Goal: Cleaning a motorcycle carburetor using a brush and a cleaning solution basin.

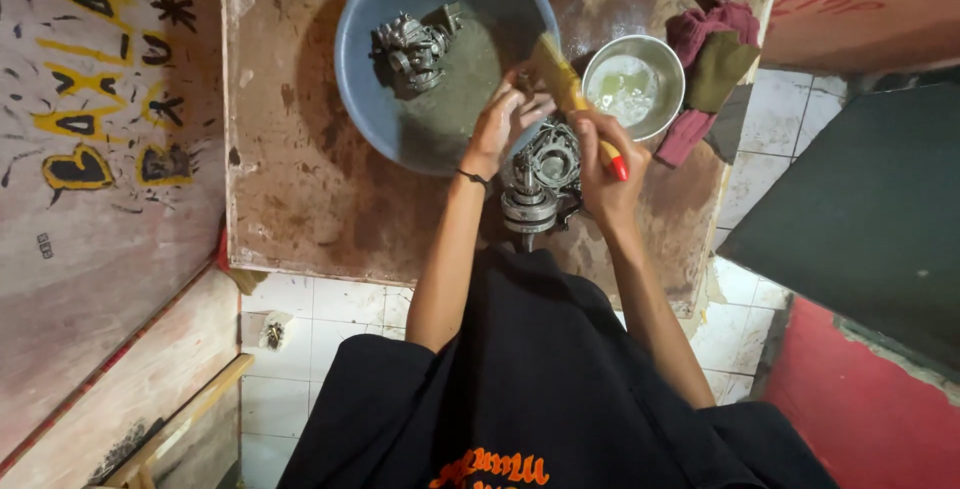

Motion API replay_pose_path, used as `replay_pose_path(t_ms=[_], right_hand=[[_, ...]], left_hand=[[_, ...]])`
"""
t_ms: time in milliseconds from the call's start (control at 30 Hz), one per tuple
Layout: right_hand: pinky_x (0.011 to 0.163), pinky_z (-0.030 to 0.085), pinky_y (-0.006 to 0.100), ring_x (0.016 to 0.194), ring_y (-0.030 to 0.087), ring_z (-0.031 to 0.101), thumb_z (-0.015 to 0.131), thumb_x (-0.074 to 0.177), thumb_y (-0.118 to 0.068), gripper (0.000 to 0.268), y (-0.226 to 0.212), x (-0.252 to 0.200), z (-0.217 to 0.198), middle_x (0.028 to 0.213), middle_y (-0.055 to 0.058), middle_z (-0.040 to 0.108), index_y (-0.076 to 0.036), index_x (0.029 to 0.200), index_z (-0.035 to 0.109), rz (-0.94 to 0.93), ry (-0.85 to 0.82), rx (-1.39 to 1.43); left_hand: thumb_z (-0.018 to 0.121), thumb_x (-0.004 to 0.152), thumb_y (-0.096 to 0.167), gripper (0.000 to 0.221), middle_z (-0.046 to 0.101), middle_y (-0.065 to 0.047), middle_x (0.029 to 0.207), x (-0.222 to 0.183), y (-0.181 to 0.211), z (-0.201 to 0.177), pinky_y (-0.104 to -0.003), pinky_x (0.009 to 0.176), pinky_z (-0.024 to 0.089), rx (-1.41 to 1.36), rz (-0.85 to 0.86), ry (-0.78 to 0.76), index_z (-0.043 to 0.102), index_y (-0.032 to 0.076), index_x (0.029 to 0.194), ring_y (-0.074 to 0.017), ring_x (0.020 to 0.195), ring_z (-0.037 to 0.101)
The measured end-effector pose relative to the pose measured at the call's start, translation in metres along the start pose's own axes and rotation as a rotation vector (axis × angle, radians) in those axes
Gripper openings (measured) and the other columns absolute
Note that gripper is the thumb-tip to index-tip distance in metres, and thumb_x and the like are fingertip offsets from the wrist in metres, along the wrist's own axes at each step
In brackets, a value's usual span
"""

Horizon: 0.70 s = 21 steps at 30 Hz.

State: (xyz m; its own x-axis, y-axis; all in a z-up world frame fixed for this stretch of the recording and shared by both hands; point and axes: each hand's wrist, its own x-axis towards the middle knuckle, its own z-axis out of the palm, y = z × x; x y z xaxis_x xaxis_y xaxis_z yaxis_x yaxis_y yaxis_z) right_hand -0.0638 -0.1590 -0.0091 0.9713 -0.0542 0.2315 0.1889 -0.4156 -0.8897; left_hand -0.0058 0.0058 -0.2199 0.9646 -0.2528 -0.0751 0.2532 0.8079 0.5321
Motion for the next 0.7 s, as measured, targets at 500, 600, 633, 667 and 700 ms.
replay_pose_path(t_ms=[500, 600, 633, 667, 700], right_hand=[[0.083, 0.06, 0.036, 0.094, 0.026, 0.077, 0.072, 0.102, -0.008, 0.012, -0.03, 0.003, 0.015, 0.111, 0.016, 0.077, -0.003, 0.113, 0.075, -0.126, -0.133, -0.042], [0.081, 0.06, 0.038, 0.095, 0.031, 0.075, 0.074, 0.098, -0.009, 0.018, -0.01, -0.006, 0.025, 0.115, 0.02, 0.075, 0.001, 0.114, 0.073, -0.258, -0.216, -0.136], [0.081, 0.06, 0.038, 0.095, 0.031, 0.075, 0.074, 0.098, -0.009, 0.018, -0.005, -0.008, 0.02, 0.115, 0.02, 0.075, 0.001, 0.114, 0.073, -0.264, -0.215, -0.139], [0.081, 0.06, 0.037, 0.094, 0.03, 0.077, 0.075, 0.098, -0.01, 0.015, -0.002, -0.011, 0.019, 0.112, 0.018, 0.076, -0.002, 0.112, 0.074, -0.228, -0.262, -0.122], [0.081, 0.061, 0.037, 0.094, 0.029, 0.078, 0.076, 0.099, -0.011, 0.013, 0.001, -0.015, 0.018, 0.108, 0.016, 0.077, -0.005, 0.109, 0.075, -0.192, -0.308, -0.105]], left_hand=[[0.039, 0.108, 0.047, 0.062, 0.066, -0.018, 0.134, 0.007, 0.063, 0.09, -0.04, 0.109, 0.052, -0.258, 0.015, 0.1, 0.053, 0.0, 0.145, -0.0293, 0.123, 0.066], [0.037, 0.109, 0.052, 0.066, 0.065, -0.019, 0.135, 0.021, 0.076, 0.073, -0.041, 0.111, 0.05, -0.204, -0.007, 0.134, 0.053, 0.0, 0.146, -0.0296, 0.123, 0.065], [0.037, 0.109, 0.052, 0.066, 0.065, -0.019, 0.135, 0.024, 0.076, 0.066, -0.041, 0.111, 0.05, -0.206, -0.004, 0.129, 0.053, 0.0, 0.146, -0.0296, 0.123, 0.065], [0.038, 0.108, 0.051, 0.066, 0.065, -0.019, 0.136, 0.024, 0.08, 0.057, -0.039, 0.11, 0.051, -0.073, -0.066, 0.168, 0.053, 0.0, 0.147, -0.0285, 0.125, 0.065], [0.039, 0.108, 0.051, 0.067, 0.065, -0.018, 0.138, 0.025, 0.084, 0.048, -0.037, 0.109, 0.052, 0.061, -0.127, 0.209, 0.054, 0.0, 0.148, -0.0274, 0.127, 0.065]])
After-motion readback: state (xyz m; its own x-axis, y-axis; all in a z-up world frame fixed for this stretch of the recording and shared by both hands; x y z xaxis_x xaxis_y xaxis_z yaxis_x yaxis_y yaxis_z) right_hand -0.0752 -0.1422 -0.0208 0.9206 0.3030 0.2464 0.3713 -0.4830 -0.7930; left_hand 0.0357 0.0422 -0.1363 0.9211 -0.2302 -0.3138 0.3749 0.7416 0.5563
